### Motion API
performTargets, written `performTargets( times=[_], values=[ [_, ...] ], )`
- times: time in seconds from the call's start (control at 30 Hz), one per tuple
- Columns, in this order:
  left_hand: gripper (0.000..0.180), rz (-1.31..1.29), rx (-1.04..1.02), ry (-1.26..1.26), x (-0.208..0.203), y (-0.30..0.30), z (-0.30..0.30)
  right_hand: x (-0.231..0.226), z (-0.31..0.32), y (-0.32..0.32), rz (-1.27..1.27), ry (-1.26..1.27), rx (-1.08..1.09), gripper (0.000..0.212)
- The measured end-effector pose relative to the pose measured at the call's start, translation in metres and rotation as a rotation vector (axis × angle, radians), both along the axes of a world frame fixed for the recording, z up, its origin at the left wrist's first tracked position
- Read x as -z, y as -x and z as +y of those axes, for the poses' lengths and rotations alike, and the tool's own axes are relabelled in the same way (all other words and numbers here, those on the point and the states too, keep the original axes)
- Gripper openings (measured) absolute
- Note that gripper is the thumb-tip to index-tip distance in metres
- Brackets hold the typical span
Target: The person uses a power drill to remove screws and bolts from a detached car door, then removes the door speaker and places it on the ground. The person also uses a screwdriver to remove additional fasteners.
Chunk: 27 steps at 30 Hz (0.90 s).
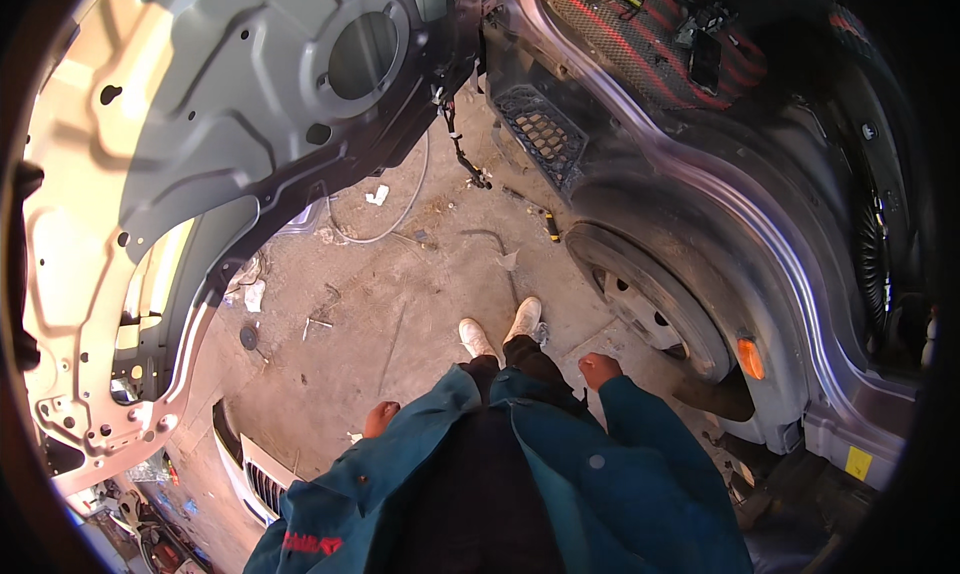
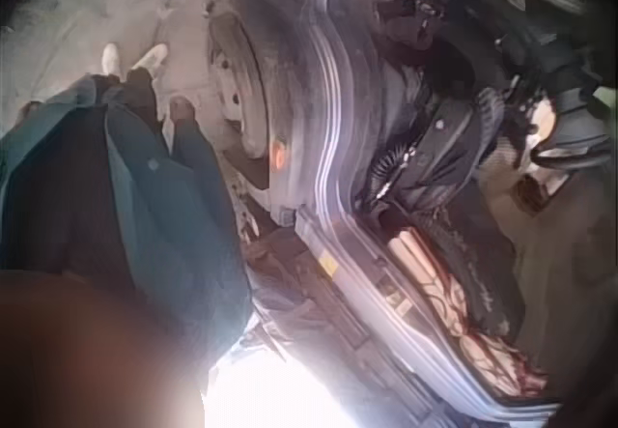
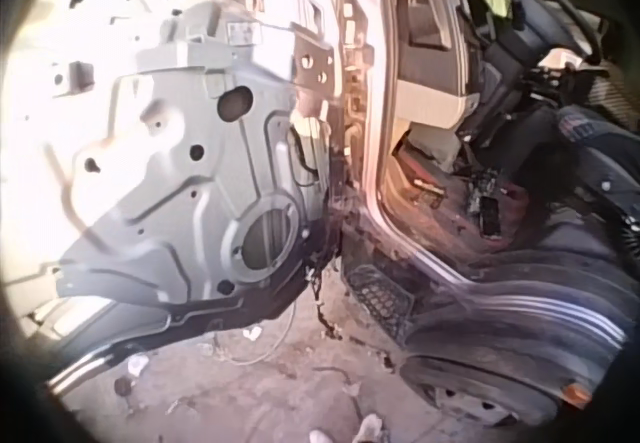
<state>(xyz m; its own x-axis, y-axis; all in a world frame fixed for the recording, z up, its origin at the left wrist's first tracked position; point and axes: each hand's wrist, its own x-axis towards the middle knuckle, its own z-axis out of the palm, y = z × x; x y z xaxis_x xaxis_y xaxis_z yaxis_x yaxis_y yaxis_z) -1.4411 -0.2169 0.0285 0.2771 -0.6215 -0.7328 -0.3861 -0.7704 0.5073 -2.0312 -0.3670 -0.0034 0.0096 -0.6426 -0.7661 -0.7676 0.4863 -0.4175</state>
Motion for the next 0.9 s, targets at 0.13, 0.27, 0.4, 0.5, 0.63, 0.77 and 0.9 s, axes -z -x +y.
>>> performTargets(
  times=[0.13,0.27,0.4,0.5,0.63,0.77,0.9],
  values=[
    [0.042,-0.001,0.012,0.024,0.006,-0.007,0.004,0.005,-0.006,0.0,-0.028,0.01,-0.002,0.036],
    [0.042,0.017,-0.035,0.029,0.011,-0.005,0.012,0.009,-0.013,0.001,-0.032,0.004,-0.009,0.034],
    [0.041,-0.017,-0.04,0.034,0.005,0.0,0.025,0.017,-0.01,0.002,-0.098,-0.013,0.032,0.031],
    [0.04,-0.035,-0.044,0.026,-0.001,0.001,0.032,0.023,-0.007,0.0,-0.149,-0.023,0.073,0.03],
    [0.04,-0.047,-0.058,0.014,-0.005,-0.003,0.043,0.026,-0.005,-0.006,-0.147,-0.042,0.067,0.031],
    [0.039,-0.039,-0.072,0.022,0.0,-0.01,0.048,0.026,-0.005,-0.009,-0.155,-0.076,0.044,0.032],
    [0.039,0.008,-0.119,0.002,0.017,-0.009,0.05,0.01,-0.009,-0.014,-0.117,-0.077,0.063,0.036]
  ],
)
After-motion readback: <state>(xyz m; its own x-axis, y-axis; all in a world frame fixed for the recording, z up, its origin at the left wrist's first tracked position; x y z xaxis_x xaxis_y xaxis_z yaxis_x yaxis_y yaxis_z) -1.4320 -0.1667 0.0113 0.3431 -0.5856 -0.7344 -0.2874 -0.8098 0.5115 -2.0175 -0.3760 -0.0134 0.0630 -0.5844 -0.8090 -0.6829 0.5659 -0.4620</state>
